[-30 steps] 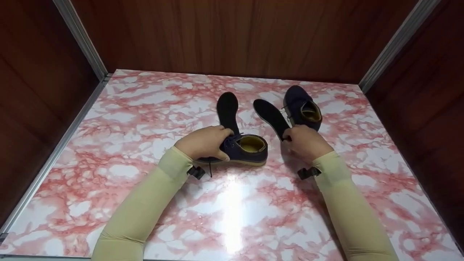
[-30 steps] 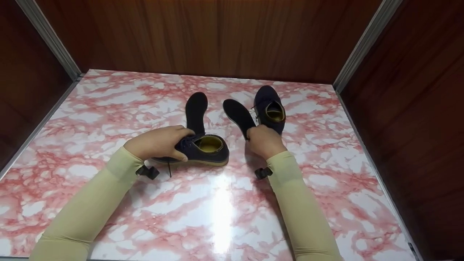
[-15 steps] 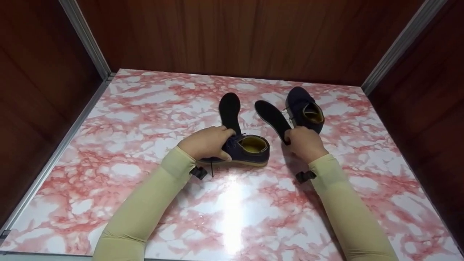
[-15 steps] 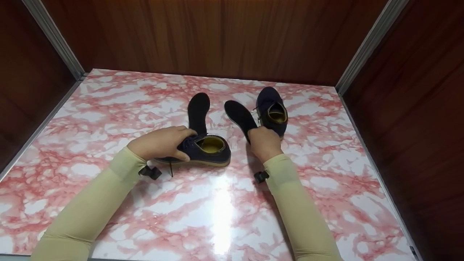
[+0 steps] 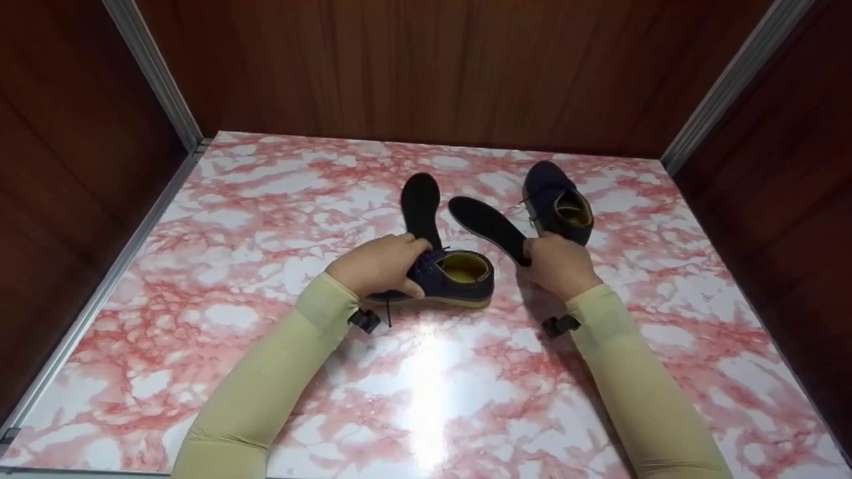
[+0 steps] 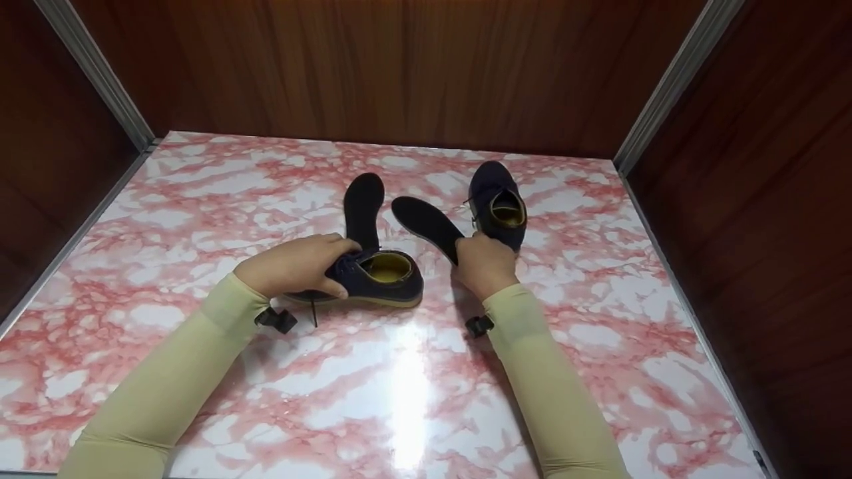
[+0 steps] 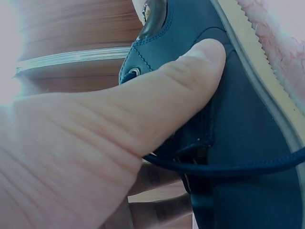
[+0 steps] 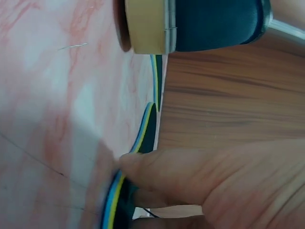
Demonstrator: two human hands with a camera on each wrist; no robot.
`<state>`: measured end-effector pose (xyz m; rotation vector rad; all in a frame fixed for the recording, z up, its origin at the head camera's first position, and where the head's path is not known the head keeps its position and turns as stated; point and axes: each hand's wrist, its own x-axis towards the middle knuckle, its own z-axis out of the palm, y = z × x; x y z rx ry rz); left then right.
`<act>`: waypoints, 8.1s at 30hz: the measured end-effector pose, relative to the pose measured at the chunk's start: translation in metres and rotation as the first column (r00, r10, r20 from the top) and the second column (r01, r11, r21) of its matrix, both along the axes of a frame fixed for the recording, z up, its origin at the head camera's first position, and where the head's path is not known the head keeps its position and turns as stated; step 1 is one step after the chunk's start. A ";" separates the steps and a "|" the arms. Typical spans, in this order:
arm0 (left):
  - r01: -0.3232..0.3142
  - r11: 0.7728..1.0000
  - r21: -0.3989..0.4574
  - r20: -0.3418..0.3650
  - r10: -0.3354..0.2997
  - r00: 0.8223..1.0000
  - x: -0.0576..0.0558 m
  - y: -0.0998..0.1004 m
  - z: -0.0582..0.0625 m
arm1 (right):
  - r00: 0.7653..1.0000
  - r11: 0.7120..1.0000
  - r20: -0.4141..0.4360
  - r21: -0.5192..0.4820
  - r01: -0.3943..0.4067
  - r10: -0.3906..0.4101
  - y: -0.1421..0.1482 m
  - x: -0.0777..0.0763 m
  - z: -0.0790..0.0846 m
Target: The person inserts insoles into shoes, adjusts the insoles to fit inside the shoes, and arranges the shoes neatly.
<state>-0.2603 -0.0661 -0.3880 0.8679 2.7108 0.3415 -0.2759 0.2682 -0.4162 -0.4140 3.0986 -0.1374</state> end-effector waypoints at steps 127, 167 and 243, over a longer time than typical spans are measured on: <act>0.010 1.000 -0.004 -0.027 -0.010 1.000 0.003 -0.001 -0.005 | 0.994 0.973 -0.034 -0.202 -0.113 0.108 0.000 0.002 0.021; 0.212 0.965 0.156 -0.167 -0.185 0.968 0.002 0.006 -0.011 | 0.940 0.949 -0.223 -0.123 -0.290 0.258 -0.023 0.045 0.068; 0.207 0.978 0.031 -0.277 -0.190 0.942 0.002 0.015 -0.019 | 0.838 0.922 -0.384 0.129 -0.366 0.386 -0.060 0.067 0.053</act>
